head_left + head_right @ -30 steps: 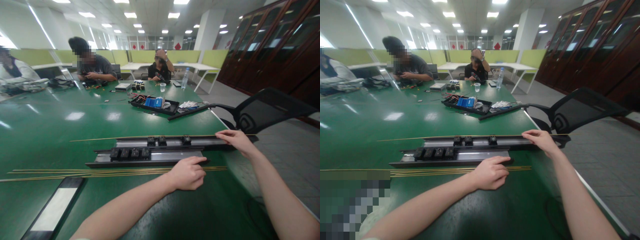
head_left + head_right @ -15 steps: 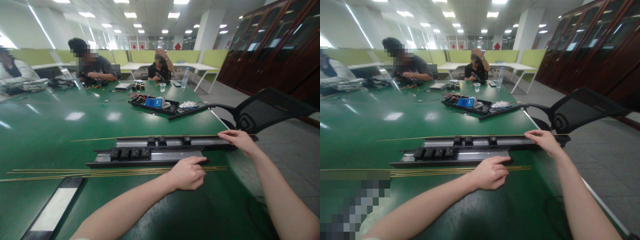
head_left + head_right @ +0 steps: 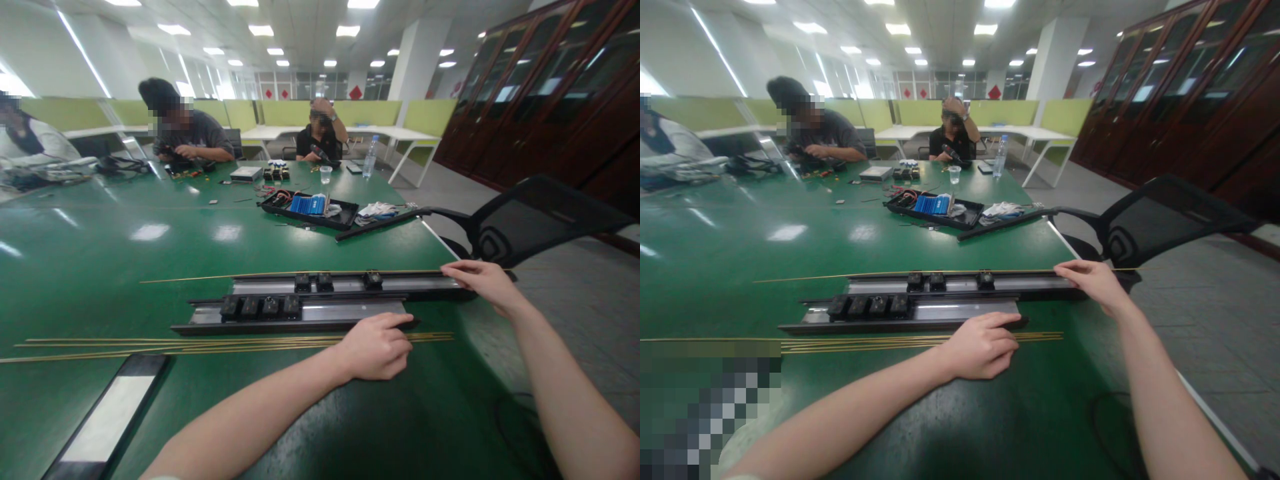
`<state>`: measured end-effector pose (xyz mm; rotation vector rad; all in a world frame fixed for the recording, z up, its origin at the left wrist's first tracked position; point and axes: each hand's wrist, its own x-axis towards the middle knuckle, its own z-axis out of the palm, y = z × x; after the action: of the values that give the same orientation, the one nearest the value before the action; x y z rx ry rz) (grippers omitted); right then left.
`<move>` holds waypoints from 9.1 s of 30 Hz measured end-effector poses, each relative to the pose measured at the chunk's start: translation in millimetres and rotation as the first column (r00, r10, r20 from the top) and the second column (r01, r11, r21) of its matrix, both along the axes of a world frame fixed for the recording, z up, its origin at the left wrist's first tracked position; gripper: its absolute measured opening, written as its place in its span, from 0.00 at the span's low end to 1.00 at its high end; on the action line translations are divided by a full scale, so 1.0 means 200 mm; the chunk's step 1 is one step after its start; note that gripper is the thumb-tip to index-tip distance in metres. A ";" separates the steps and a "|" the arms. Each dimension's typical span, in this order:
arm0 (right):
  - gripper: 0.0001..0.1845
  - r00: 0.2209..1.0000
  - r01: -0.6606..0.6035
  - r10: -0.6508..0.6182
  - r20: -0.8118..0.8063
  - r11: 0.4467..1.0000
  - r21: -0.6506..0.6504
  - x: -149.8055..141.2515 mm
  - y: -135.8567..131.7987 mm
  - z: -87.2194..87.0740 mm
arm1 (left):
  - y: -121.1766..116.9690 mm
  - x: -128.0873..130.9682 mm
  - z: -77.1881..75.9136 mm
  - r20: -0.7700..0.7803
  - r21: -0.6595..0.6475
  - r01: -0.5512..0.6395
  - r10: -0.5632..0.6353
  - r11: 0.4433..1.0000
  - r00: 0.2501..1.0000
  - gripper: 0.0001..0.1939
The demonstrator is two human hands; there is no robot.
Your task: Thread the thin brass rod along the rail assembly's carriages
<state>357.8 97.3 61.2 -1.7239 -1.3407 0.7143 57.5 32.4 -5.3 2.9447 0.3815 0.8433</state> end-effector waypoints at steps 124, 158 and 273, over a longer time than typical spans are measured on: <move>0.19 0.929 -0.345 0.267 0.255 0.873 0.344 -0.53 -0.01 -0.04 | 0.00 0.01 0.01 -0.023 0.004 -0.007 0.007 1.000 1.000 0.13; 0.27 0.930 -0.264 0.285 -0.233 0.957 0.116 -0.65 0.02 -0.08 | 0.00 0.01 0.01 0.002 0.009 0.002 -0.002 1.000 1.000 0.13; 0.26 0.932 -0.327 0.337 -0.130 0.941 0.090 -0.45 0.06 -0.09 | 0.00 0.01 0.01 -0.002 0.008 0.000 0.000 1.000 1.000 0.14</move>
<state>268.3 108.5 43.4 -1.3771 -1.5539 0.9526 59.2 31.7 -2.5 2.9528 0.3788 0.8434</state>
